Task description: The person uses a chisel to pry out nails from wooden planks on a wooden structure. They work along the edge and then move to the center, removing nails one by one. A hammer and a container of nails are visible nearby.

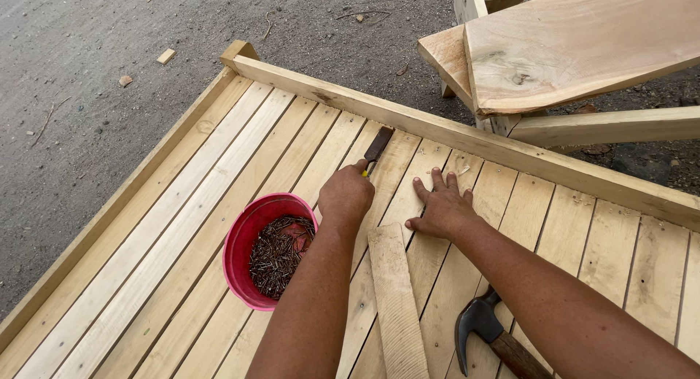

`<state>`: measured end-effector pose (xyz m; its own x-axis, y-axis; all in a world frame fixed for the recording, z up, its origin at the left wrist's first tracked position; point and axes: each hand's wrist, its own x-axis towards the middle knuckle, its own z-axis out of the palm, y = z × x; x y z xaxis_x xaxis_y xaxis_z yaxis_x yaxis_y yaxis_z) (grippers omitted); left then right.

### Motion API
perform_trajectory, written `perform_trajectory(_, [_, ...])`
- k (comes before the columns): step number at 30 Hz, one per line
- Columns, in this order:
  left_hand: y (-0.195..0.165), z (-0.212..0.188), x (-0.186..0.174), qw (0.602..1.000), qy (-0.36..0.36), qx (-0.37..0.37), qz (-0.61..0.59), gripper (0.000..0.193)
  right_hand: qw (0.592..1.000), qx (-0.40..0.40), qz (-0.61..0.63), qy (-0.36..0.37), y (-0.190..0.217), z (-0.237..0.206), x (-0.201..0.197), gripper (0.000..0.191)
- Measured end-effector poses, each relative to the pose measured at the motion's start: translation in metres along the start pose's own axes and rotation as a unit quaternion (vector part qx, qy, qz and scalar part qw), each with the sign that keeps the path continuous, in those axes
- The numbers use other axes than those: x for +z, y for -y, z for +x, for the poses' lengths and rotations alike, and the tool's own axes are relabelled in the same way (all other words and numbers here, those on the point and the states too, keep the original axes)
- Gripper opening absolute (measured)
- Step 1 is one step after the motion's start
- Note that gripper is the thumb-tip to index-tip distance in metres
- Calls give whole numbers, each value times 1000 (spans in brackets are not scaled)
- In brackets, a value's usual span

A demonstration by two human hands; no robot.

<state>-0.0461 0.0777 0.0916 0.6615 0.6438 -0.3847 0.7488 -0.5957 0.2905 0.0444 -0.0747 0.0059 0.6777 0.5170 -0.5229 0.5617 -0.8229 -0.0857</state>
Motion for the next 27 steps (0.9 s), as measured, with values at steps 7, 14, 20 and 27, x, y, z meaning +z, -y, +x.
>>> perform_trajectory(7, [-13,8,-5,1000,18,-15,-18,55,1000,2,4,0,1,-2,0,105])
perform_trajectory(14, [-15,11,-15,999,33,-7,15,52,1000,2,13,-3,1,-2,0,105])
perform_trajectory(20, [-14,11,-15,999,38,-24,0,53,1000,-4,9,0,1,-1,2,106])
perform_trajectory(27, [-10,15,-14,999,22,-37,-12,51,1000,0,8,-1,3,-1,0,106])
